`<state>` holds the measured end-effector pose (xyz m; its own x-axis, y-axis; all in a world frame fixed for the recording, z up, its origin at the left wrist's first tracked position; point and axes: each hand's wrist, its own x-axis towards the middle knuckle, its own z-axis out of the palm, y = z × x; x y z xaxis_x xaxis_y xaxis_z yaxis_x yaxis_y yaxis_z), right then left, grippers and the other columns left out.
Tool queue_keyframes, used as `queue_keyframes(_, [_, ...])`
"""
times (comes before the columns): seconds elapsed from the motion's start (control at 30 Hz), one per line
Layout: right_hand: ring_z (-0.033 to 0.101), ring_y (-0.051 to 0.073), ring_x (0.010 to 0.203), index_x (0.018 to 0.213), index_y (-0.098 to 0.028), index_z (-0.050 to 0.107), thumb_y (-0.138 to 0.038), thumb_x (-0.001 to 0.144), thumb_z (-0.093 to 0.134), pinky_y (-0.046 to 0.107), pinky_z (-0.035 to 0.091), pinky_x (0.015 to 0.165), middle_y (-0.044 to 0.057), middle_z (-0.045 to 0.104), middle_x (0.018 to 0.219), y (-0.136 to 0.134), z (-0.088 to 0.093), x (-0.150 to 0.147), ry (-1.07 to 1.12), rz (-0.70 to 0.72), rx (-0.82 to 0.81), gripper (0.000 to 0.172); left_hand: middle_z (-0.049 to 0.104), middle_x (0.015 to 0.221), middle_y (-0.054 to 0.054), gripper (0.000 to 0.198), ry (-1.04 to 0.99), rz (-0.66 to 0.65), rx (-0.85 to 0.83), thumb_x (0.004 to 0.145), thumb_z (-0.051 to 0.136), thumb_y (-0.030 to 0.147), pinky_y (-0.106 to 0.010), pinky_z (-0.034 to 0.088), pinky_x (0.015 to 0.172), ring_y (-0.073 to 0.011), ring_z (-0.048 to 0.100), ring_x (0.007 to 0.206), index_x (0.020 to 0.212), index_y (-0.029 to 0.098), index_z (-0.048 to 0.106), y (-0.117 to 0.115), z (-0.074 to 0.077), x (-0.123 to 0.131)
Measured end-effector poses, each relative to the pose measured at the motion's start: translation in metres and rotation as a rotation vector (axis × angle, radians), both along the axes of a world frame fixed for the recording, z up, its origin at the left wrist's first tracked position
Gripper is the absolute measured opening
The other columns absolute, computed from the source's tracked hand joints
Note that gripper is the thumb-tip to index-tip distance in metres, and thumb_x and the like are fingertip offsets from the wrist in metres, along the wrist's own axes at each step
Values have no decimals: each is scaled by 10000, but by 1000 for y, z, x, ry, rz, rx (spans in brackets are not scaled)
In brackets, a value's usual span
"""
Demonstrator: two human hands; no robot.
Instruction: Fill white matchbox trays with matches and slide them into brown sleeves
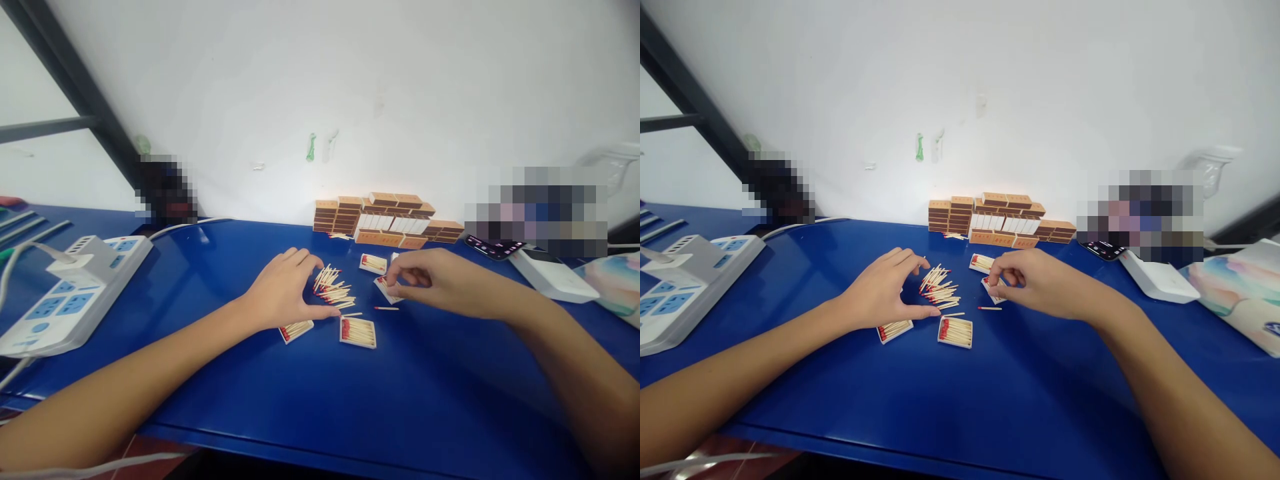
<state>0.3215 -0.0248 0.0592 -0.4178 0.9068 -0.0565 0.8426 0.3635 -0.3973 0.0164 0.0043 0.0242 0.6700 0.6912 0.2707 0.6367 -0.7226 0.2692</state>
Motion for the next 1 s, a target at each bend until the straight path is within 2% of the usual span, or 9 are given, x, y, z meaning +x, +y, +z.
queue_keyframes(0.13, [515,155,614,740,-234,640,-423,912,669,287,351,557,-7,563,672,-7,-8,-10,-51,63,-71,257,671,1085,-78,697,-8,3,17,775,761,740,-412,483,848,-281,611,1005,1164,181,611,1,0,0])
queue_keyframes(0.3, [519,161,600,726,-242,618,-369,908,631,303,354,548,1,610,686,-11,-13,-18,-87,62,-67,222,674,1071,-76,679,-14,2,20,773,764,737,-410,483,838,-280,613,987,1140,186,612,1,0,0])
queue_keyframes(0.37, [517,160,591,724,-241,614,-390,907,620,308,348,548,2,606,672,-10,-10,-18,-95,-9,-8,236,673,1059,-76,677,-16,3,21,782,758,735,-412,483,838,-279,615,977,1150,186,610,1,1,0])
queue_keyframes(0.47, [513,165,569,712,-239,614,-475,917,595,321,331,539,15,604,651,-7,-7,-15,-157,-203,92,313,672,1060,-75,653,-7,4,20,796,754,720,-413,482,846,-279,615,977,1148,191,608,0,2,0])
queue_keyframes(0.57, [536,182,568,691,-238,606,-544,935,560,333,330,533,32,623,645,-4,-10,-11,-205,-303,81,394,673,1078,-80,647,7,6,16,804,759,702,-417,483,861,-281,615,988,1166,188,605,0,2,0])
queue_keyframes(0.67, [589,213,616,752,-238,637,-603,937,550,342,362,547,50,664,694,-2,-15,-9,-203,-331,101,419,674,1084,-87,676,21,15,9,803,757,703,-427,486,875,-287,617,995,1198,175,606,0,1,1])
queue_keyframes(0.8, [659,272,753,904,-231,678,-713,883,589,359,410,597,92,733,869,-1,-20,-9,-221,-366,144,491,672,1109,-102,745,32,39,3,792,744,739,-442,493,890,-303,617,1029,1234,153,614,0,0,2])
queue_keyframes(0.9, [672,288,797,883,-238,679,-730,892,569,364,419,612,94,745,916,-2,-22,-11,-268,-345,71,504,671,1110,-109,784,48,75,-11,766,722,798,-450,493,902,-314,611,1052,1192,144,646,1,-1,1])
queue_keyframes(1.0, [657,274,749,853,-243,669,-676,923,561,358,408,591,79,734,876,-5,-23,-7,-346,-317,24,452,671,1117,-110,826,72,102,-22,733,697,859,-461,481,931,-326,603,1078,1162,154,676,3,-2,1])
